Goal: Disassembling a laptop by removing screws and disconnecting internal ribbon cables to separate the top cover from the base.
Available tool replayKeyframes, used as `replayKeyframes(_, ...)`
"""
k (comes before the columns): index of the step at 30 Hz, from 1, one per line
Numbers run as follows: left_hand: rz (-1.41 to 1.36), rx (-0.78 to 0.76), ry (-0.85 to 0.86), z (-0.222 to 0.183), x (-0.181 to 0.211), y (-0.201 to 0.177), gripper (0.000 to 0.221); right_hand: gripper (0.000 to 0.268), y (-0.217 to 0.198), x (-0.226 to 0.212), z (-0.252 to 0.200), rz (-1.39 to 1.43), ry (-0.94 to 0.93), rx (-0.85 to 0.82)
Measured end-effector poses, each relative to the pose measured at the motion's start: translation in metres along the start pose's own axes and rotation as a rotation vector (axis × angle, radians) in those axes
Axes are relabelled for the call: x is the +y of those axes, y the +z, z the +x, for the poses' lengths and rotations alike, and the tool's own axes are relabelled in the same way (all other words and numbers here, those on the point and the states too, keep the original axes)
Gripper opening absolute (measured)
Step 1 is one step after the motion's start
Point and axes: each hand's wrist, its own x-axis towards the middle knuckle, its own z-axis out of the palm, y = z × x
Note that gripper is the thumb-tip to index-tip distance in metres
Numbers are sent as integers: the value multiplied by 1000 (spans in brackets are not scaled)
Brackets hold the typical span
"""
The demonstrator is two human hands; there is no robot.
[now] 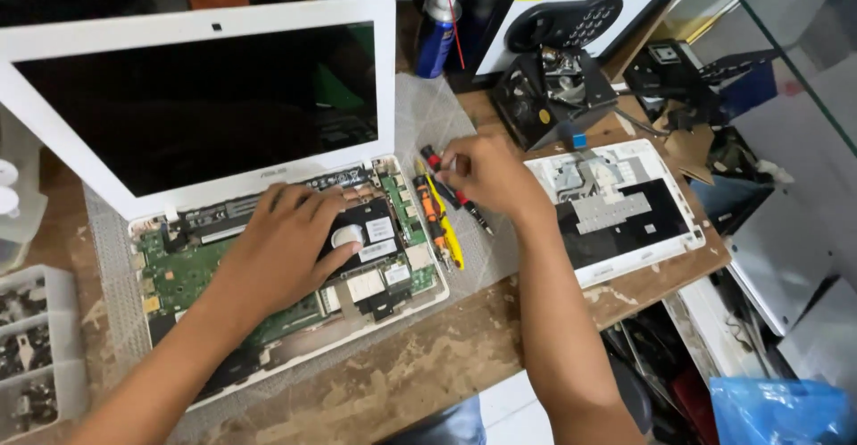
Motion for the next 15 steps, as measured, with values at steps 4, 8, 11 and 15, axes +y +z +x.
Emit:
replayKeyframes(4,-32,-5,-3,6,1,3,49,12,-4,-11,-5,35,101,-123)
replayKeyframes(8,-183,-53,2,11,1,-5,48,10,3,-13,-4,-27,196,-196)
replayKeyframes(11,-299,-77,-17,15,1,-10,45,10,6,-10,-2,-36,198,-193)
replayKeyframes(15,-451,-104,-82,18,5,-23,41,19,-8,-20,-6,-130,227,-198)
